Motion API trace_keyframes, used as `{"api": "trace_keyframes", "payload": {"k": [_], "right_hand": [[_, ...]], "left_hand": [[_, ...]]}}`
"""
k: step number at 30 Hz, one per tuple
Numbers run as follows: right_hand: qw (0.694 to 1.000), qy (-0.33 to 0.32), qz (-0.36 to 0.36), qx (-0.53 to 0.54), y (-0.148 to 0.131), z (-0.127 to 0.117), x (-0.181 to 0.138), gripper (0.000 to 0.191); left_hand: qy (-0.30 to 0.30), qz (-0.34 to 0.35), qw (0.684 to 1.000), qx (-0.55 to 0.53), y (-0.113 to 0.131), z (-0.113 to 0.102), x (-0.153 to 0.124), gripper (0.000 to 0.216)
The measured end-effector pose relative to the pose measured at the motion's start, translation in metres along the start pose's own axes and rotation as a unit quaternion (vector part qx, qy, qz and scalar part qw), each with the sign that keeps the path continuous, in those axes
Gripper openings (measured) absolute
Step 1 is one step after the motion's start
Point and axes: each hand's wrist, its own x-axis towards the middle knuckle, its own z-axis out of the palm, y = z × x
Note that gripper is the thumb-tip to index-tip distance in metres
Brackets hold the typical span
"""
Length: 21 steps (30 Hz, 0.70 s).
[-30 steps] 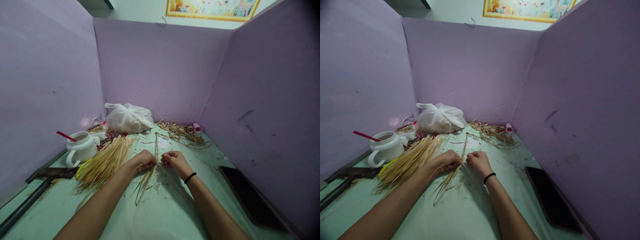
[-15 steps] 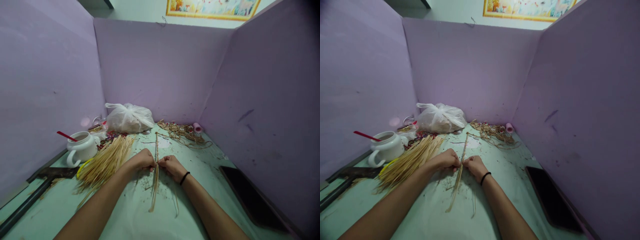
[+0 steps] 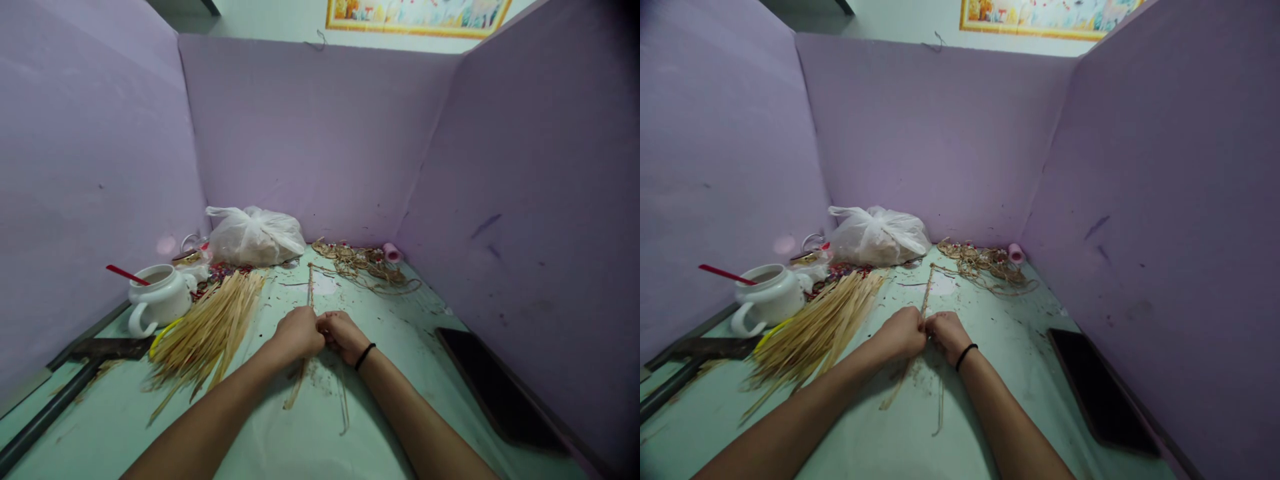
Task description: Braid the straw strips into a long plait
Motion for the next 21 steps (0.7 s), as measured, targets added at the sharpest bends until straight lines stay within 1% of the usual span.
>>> {"api": "trace_keyframes", "payload": {"k": [3,4,7,8,9,11,12,13,15,16,17,18,20,21], "right_hand": [[1.000,-0.013,0.003,0.000,-0.001,0.000,-0.001,0.010],[1.000,-0.017,0.004,0.000,-0.001,0.000,-0.002,0.010],[1.000,-0.025,0.001,0.008,0.000,-0.001,-0.001,0.012],[1.000,-0.026,-0.002,0.010,0.000,-0.001,0.000,0.012],[0.999,-0.032,-0.003,0.014,0.001,-0.002,0.001,0.010],[0.998,-0.051,-0.001,0.024,0.002,-0.004,0.003,0.006],[0.998,-0.064,0.003,0.027,0.002,-0.005,0.004,0.004],[0.997,-0.075,0.006,0.033,0.002,-0.006,0.004,0.003],[0.995,-0.088,0.009,0.048,0.001,-0.007,0.004,0.002],[0.994,-0.092,0.011,0.057,0.000,-0.008,0.003,0.002],[0.993,-0.097,0.013,0.066,0.000,-0.008,0.002,0.002],[0.992,-0.105,0.011,0.075,-0.001,-0.008,0.001,0.002],[0.989,-0.123,0.006,0.088,-0.002,-0.009,0.000,0.002],[0.987,-0.132,0.000,0.090,-0.002,-0.010,0.000,0.001]], "left_hand": [[-0.021,0.021,0.999,-0.038,-0.006,0.000,0.004,0.005],[-0.015,0.025,0.999,-0.045,-0.006,0.001,0.004,0.005],[0.029,0.028,0.999,-0.033,-0.004,0.001,0.000,0.009],[0.026,0.033,0.999,-0.027,-0.003,0.000,-0.002,0.009],[0.000,0.039,0.999,-0.027,-0.003,-0.003,-0.002,0.007],[-0.090,0.043,0.993,-0.061,-0.005,-0.010,-0.001,0.001],[-0.121,0.034,0.987,-0.095,-0.007,-0.015,0.002,0.006],[-0.136,0.019,0.981,-0.137,-0.010,-0.019,0.005,0.011],[-0.081,-0.032,0.972,-0.219,-0.015,-0.027,0.011,0.016],[-0.068,-0.056,0.963,-0.254,-0.017,-0.029,0.014,0.017],[-0.077,-0.073,0.953,-0.285,-0.018,-0.029,0.016,0.016],[-0.108,-0.085,0.939,-0.316,-0.018,-0.028,0.018,0.014],[-0.194,-0.099,0.903,-0.370,-0.018,-0.022,0.019,0.012],[-0.225,-0.102,0.887,-0.390,-0.018,-0.018,0.020,0.011]]}}
